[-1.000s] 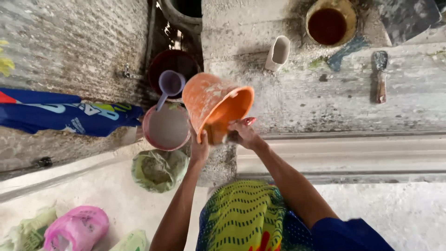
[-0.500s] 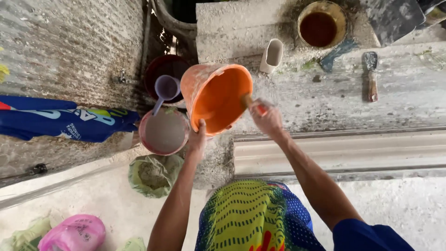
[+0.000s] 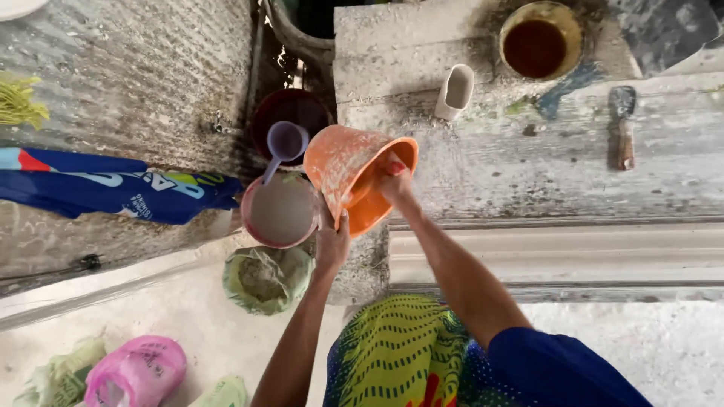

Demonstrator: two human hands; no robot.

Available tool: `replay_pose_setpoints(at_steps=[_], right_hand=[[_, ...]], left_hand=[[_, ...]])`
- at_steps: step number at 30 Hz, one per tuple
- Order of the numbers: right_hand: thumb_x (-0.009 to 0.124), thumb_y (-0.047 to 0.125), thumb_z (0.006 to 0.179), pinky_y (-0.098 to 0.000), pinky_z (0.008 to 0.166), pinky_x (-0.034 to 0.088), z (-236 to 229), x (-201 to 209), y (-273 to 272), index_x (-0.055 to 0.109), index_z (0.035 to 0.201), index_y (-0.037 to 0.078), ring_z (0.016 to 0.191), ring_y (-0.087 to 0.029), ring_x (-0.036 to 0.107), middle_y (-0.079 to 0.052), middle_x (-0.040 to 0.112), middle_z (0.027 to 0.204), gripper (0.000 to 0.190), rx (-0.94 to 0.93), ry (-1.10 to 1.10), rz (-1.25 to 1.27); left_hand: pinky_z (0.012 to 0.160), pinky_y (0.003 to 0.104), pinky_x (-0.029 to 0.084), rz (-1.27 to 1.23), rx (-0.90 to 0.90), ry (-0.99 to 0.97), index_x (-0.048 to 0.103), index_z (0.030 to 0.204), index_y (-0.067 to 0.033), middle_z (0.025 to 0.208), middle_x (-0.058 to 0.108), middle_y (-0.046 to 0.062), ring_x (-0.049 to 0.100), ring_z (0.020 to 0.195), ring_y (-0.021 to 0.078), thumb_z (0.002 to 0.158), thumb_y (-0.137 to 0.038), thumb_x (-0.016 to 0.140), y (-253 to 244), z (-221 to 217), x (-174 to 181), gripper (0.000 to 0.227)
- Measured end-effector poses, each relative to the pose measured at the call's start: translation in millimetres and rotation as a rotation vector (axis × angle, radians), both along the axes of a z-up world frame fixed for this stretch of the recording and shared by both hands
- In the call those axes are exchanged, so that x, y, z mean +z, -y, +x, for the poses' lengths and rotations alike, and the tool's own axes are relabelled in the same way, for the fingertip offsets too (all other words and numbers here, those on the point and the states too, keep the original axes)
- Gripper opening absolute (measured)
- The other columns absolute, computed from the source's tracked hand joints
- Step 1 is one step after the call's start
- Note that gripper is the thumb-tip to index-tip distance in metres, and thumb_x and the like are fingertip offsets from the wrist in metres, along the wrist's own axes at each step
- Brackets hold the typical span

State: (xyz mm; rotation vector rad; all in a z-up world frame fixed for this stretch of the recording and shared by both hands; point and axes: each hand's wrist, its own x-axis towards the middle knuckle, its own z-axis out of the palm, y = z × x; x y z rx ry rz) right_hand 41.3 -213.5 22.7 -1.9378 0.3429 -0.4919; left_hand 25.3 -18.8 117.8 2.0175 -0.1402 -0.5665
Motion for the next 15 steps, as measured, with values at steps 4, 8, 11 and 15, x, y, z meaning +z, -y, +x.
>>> replay_pose_setpoints(at_steps=[4, 8, 11, 15], right_hand=[[0.069, 0.015, 0.095, -0.0559, 0.073, 0.060, -47.3, -207.1, 7.5, 0.065, 0.096, 0.001, 0.079, -0.040, 0.074, -0.022, 0.069, 0.085, 0.015, 0.268, -0.374, 0.677], [0.074, 0.053, 0.092, -0.0503, 0.085, 0.059, -12.4, -47.1, 51.8, 0.076, 0.105, 0.029, 0.096, -0.036, 0.074, -0.011, 0.077, 0.100, 0.028, 0.114, -0.383, -0.172], [0.078, 0.037, 0.091, -0.0418, 0.073, 0.058, -48.1, -61.6, 48.0, 0.078, 0.108, 0.034, 0.092, -0.032, 0.073, -0.004, 0.072, 0.102, 0.017, 0.009, -0.153, -0.149], [0.061, 0.000, 0.102, -0.0362, 0.066, 0.071, -86.9, -45.8, -10.7, 0.065, 0.112, 0.006, 0.078, -0.033, 0.079, -0.027, 0.075, 0.107, 0.012, -0.166, -0.568, 1.137]], left_hand=[[0.089, 0.066, 0.052, 0.093, 0.119, -0.078, -0.005, 0.164, -0.0357, 0.146, 0.045, 0.037, 0.057, 0.117, 0.0563, 0.107, -0.042, 0.040, -13.3, -20.6, -1.0, 0.073], [0.084, 0.068, 0.055, 0.169, 0.168, -0.080, -0.006, 0.164, -0.0365, 0.126, 0.056, 0.046, 0.061, 0.109, 0.0593, 0.107, -0.037, 0.041, -20.2, -26.3, -18.1, 0.074], [0.100, 0.070, 0.043, -0.059, 0.154, 0.039, -0.002, 0.166, -0.0219, 0.155, 0.033, 0.039, 0.039, 0.137, 0.0571, 0.107, -0.023, 0.043, -1.7, -34.9, 20.9, 0.075], [0.108, 0.066, 0.037, -0.014, 0.151, 0.153, -0.001, 0.167, -0.0235, 0.159, 0.031, 0.032, 0.036, 0.143, 0.0504, 0.108, -0.038, 0.041, -16.7, -33.1, -51.0, 0.074]])
